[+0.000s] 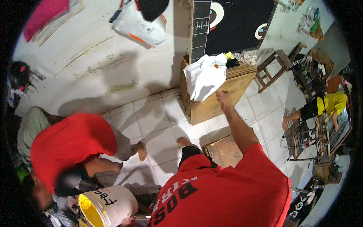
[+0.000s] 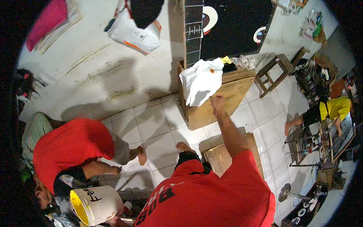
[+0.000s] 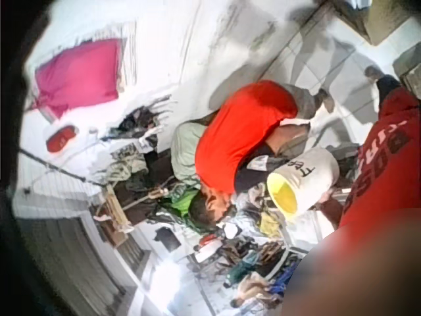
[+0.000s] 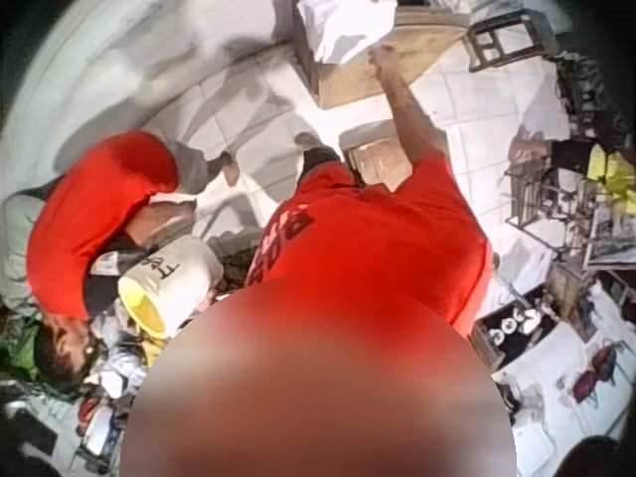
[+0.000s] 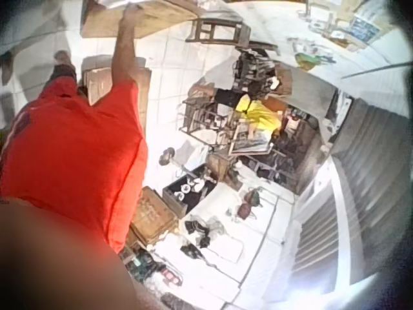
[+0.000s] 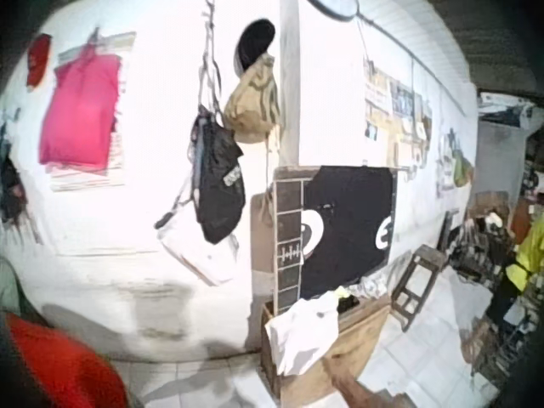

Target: The person opens paint containers, stirs yellow paint with a spatula, and carries the paint to a screen printing station. They place a white t-shirt under a screen, apply yellow paint with a squeegee, and pull the paint across the screen to print a design. The person repeats the process on multiple shirts.

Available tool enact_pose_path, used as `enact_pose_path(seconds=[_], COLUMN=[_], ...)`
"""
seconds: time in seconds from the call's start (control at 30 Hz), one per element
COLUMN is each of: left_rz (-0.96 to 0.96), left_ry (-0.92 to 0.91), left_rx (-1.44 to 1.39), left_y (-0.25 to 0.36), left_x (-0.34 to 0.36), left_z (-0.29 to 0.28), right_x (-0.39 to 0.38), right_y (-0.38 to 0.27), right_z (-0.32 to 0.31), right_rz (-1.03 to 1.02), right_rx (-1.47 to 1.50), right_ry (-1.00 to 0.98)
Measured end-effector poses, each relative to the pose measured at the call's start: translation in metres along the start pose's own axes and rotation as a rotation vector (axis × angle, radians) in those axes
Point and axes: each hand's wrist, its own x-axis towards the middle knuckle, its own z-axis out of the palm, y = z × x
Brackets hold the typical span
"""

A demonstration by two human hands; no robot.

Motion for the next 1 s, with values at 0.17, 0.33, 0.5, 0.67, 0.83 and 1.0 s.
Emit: enact_pose_path(seconds=[0.17,0.33,0.5,0.67,0.83,1.0], left_rz=[-0.037,-0.007,0.107,0.317,0.246,0.334], left_ry=[-0.084,-0.210,-0.366,-0.588,-0.642,-0.094], left_rx=[0.147,0.261,0.349,0.417,-0.196,-0.529], left_y=[0.061,0.105,0.139,0.161,0.167,0.148], left_x=[0.012,0.019,0.027,0.040,0.057,0.053], left_z=[0.049,0.097,0.134,0.159,0.165,0.141], right_x=[0.177,0.233,0.228,0.240,0.267,0.231], right_y=[0.018,0.032,0.037,0.058,0.049,-0.030], right_z=[-0.010,-0.001,-0.011,-0.014,-0.002,-0.002], right_rz=[-0.165,-0.046,-0.200,-0.390,-0.251,-0.519], right_rx=[-0.093,0.536,0.009,-0.051,-0.395,-0.182], right_ry=[0.409,0.308,0.377,0.327,0.285,0.543])
